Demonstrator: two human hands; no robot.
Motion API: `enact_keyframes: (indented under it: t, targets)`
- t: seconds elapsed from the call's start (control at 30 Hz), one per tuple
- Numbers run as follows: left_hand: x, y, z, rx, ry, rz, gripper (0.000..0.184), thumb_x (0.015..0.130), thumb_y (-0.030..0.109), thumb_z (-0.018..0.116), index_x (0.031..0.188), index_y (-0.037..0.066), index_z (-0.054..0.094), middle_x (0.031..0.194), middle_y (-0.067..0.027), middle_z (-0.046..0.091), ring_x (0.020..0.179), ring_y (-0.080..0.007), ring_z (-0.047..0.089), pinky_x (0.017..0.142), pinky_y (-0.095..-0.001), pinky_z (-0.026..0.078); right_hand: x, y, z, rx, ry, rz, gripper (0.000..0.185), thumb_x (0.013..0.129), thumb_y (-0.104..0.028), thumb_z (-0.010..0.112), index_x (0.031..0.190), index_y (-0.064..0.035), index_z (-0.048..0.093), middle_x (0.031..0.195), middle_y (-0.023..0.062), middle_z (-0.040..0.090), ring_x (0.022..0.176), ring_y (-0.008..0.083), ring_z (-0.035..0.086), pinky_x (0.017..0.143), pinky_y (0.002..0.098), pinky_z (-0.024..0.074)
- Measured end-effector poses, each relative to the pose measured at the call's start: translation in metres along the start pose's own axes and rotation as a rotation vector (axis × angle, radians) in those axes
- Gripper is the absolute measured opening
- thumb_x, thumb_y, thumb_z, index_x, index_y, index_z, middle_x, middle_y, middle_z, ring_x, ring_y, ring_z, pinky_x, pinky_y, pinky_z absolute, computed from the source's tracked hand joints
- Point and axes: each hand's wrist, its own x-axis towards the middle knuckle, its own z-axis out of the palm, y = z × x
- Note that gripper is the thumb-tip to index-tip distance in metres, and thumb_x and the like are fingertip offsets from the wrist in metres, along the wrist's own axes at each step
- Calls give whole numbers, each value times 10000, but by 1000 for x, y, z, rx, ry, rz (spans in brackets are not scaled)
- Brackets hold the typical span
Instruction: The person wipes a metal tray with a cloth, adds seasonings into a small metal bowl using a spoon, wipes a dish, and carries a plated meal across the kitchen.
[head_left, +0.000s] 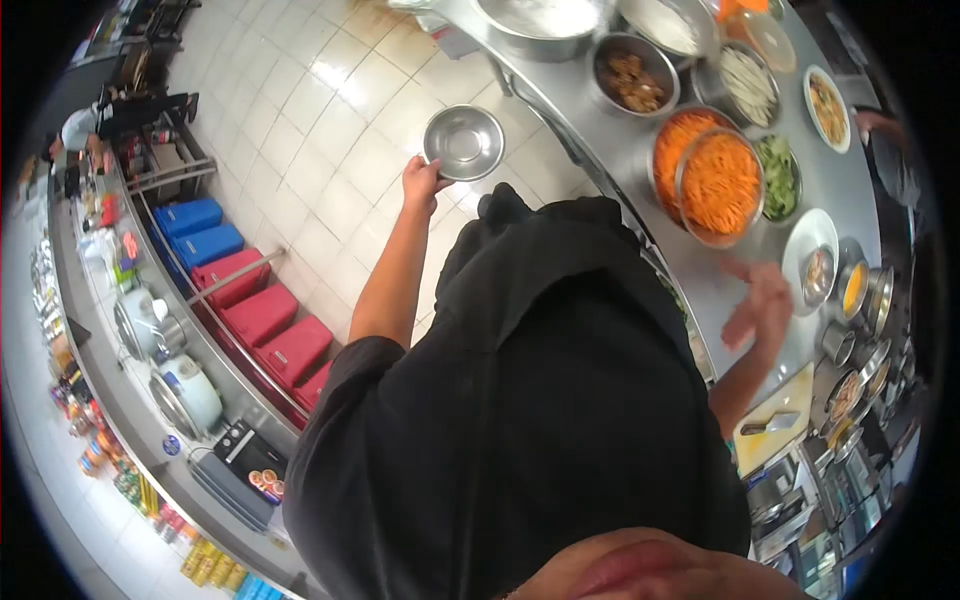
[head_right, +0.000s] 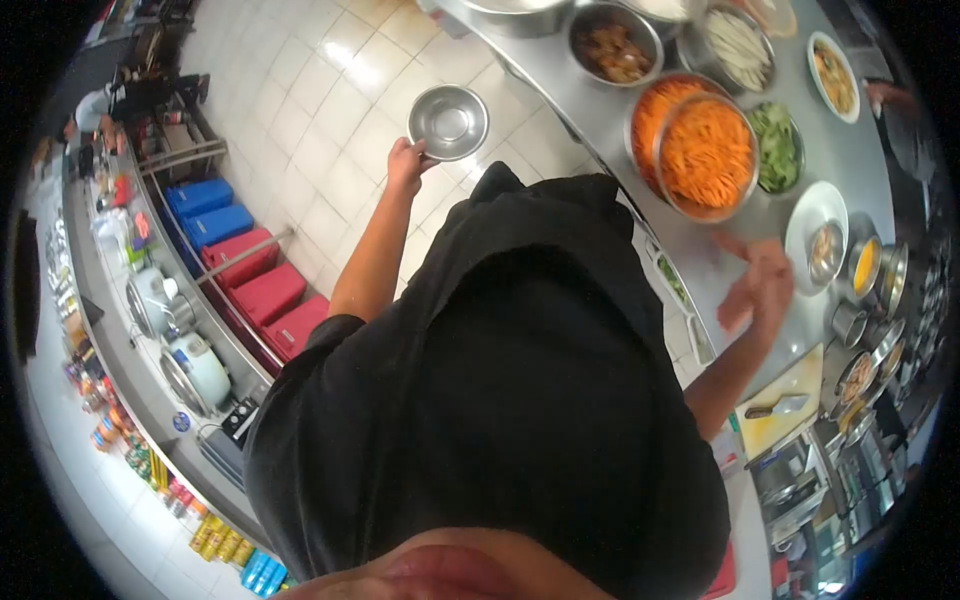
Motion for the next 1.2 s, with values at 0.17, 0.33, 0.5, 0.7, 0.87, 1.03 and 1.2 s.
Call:
enact_keyframes:
  t: [0.17, 0.33, 0.5, 0.7, 0.87, 1.03, 1.2]
  targets:
    - [23, 26, -60, 4, 43, 51, 177, 856, 13, 586, 771, 27, 432, 772, -76, 516, 640, -161, 573, 582, -351, 608, -26, -10, 81, -753, 259, -115, 403, 865, -316, 615, 1056, 39, 627, 988, 178, 678, 735, 306, 640, 735, 376, 502]
    - [83, 0, -149, 87, 54, 119, 237, 838, 41, 623, 759, 29, 400, 769, -67, 468, 640, -160, 547, 578, -355, 610, -72, -86, 160, -638, -318, -140, 234, 805, -205, 651, 884, 15, 644, 747, 198, 641, 671, 282, 624, 647, 380, 480]
    - [92, 15, -181, -54, 115, 128, 217, 863, 11, 588, 777, 49, 392, 792, -73, 477, 659, -177, 588, 565, -360, 624, -87, -199, 300, -627, -518, -214, 404, 782, -240, 701, 1109, -12, 631, 961, 179, 680, 859, 301, 665, 765, 379, 521]
    - [123, 54, -202, -94, 158, 35, 255, 865, 18, 586, 772, 99, 362, 716, -39, 466, 597, -140, 548, 559, -374, 614, -56, -342, 386, -300, -556, -628, 366, 796, -146, 679, 1128, -2, 628, 980, 154, 678, 868, 248, 651, 763, 344, 511]
    - [160, 96, -226, -98, 219, 30, 223, 882, 8, 555, 777, 90, 377, 767, -54, 504, 659, -171, 587, 609, -388, 621, 3, -457, 429, -260, -449, -847, 281, 802, -82, 667, 1066, 8, 635, 948, 150, 673, 836, 264, 662, 720, 337, 518]
    - [198, 160, -245, -89, 298, 8, 226, 855, -12, 558, 761, 79, 374, 745, -57, 496, 660, -178, 594, 620, -406, 623, 75, -580, 457, -230, -390, -1070, 232, 826, -61, 641, 1044, 20, 636, 864, 123, 662, 764, 201, 639, 645, 310, 510]
    - [261, 214, -246, -152, 337, 158, 205, 859, -9, 566, 775, 77, 400, 758, -59, 519, 647, -167, 586, 610, -373, 618, 187, -683, 523, -221, -281, -1088, 253, 868, -126, 616, 1070, 26, 629, 868, 123, 676, 765, 179, 649, 683, 297, 510]
